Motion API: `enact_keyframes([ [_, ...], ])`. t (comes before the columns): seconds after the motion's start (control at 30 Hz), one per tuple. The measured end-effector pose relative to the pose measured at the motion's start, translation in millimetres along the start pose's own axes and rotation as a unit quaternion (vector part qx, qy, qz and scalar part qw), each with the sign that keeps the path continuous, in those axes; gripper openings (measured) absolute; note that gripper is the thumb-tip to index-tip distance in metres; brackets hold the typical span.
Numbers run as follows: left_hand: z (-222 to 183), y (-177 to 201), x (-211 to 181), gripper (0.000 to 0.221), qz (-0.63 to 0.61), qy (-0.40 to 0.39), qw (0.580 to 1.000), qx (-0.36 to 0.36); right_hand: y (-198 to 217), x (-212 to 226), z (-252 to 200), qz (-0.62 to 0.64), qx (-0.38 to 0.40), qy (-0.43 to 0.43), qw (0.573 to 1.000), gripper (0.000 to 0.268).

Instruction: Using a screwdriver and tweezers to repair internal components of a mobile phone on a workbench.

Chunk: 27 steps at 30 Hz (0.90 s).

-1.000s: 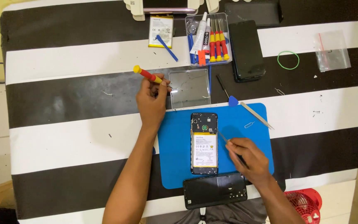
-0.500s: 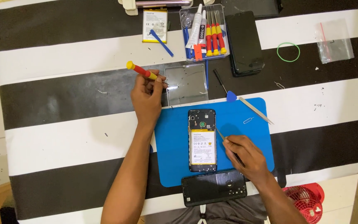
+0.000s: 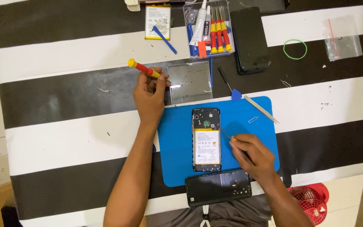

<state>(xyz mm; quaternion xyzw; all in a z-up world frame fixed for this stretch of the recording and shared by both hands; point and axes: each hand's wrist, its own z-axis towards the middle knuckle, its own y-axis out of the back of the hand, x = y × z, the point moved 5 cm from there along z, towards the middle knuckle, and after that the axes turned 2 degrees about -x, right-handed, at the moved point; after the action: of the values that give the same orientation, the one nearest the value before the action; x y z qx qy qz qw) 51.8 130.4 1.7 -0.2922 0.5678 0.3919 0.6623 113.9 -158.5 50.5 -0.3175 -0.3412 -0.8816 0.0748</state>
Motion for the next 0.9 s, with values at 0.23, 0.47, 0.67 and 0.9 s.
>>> enact_keyframes([
  [0.23,0.7,1.1,-5.8,0.017,0.012,0.047,0.999,0.024,-11.6,4.1,-52.4,0.103,0.076,-0.042,0.991,0.026],
  [0.47,1.5,0.1,-6.5,0.017,0.004,0.041,0.999,0.024,-19.0,13.7,-56.9,0.115,0.096,-0.09,0.985,0.028],
  [0.67,2.9,0.4,-6.5,0.016,0.003,0.047,0.999,0.018,-21.6,11.1,-56.2,0.101,0.111,-0.083,0.985,0.031],
  [0.9,2.2,0.5,-7.0,0.018,0.009,0.047,0.999,0.021,-24.6,0.2,-54.4,0.125,0.124,-0.133,0.975,0.027],
])
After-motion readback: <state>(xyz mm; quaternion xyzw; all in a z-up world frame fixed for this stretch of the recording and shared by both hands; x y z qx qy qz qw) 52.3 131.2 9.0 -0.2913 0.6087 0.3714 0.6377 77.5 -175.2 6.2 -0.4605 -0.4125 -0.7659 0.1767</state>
